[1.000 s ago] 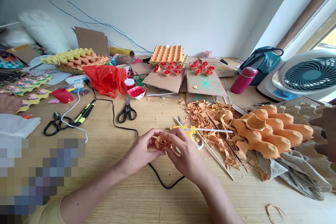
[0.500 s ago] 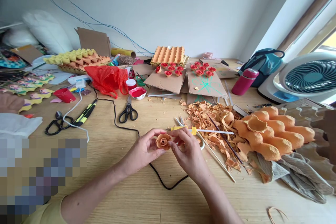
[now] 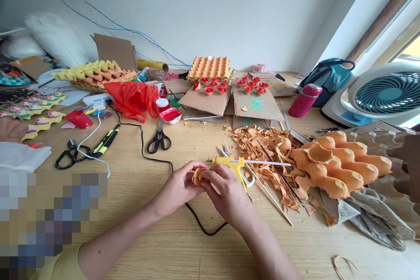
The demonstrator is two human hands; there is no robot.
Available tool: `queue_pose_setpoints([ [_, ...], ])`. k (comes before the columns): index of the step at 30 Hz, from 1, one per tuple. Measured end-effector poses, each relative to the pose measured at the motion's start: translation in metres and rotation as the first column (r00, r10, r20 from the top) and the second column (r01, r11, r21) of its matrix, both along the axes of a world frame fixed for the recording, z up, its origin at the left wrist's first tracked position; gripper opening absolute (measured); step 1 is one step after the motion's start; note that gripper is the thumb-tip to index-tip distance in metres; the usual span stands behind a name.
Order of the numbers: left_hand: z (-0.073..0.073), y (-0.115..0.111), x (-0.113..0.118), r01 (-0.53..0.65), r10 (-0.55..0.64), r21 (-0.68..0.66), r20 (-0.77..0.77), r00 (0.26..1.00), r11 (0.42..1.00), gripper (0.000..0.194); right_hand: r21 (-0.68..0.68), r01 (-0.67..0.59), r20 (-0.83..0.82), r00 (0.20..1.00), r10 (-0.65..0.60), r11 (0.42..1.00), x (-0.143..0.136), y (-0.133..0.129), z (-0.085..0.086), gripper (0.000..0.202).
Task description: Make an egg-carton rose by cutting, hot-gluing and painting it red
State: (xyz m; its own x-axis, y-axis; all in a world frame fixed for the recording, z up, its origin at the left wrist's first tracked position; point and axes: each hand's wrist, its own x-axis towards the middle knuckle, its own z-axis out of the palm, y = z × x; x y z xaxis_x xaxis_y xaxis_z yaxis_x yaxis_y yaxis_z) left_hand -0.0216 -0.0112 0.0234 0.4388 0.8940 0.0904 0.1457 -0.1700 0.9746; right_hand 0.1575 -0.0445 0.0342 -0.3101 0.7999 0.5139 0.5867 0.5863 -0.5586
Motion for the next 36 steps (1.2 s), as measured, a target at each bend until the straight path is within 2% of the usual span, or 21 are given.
queue_pose_setpoints([
  [4, -0.002, 0.001, 0.001, 0.013, -0.009, -0.067, 0.069, 0.998, 0.998, 0.036, -0.017, 0.021, 0.023, 1.000, -0.021, 1.000, 0.001, 0.000, 0.000, 0.023],
  [10, -0.001, -0.002, 0.002, -0.011, 0.014, -0.052, 0.052, 0.999, 0.999, 0.036, -0.003, 0.023, 0.035, 0.999, -0.023, 1.000, 0.000, 0.000, 0.000, 0.021],
  [17, -0.005, 0.001, 0.003, 0.005, 0.003, -0.113, 0.070, 0.998, 0.994, 0.039, 0.003, 0.030, 0.028, 0.999, -0.030, 1.000, 0.001, 0.000, 0.001, 0.023],
  [22, 0.005, -0.001, -0.004, -0.010, 0.001, -0.094, -0.094, 0.996, 0.996, 0.048, 0.026, 0.193, -0.165, 0.968, -0.187, 0.981, 0.014, 0.002, 0.012, 0.022],
  [25, 0.010, -0.004, -0.009, 0.042, -0.050, -0.041, -0.215, 0.975, 0.998, 0.044, 0.023, 0.253, -0.183, 0.952, -0.244, 0.967, 0.019, 0.003, 0.014, 0.017],
  [29, 0.003, -0.006, -0.015, 0.046, -0.020, 0.063, -0.364, 0.931, 0.997, 0.046, 0.013, 0.218, -0.136, 0.967, -0.214, 0.976, 0.018, 0.003, 0.012, 0.017],
  [32, -0.007, -0.004, -0.019, 0.046, 0.016, 0.146, -0.400, 0.916, 0.988, 0.052, 0.021, 0.200, -0.113, 0.974, -0.196, 0.980, 0.016, 0.002, 0.012, 0.017],
  [36, -0.009, -0.003, -0.025, 0.051, 0.018, 0.156, -0.411, 0.911, 0.986, 0.062, 0.048, 0.250, -0.119, 0.963, -0.243, 0.967, 0.021, 0.001, 0.019, 0.016],
])
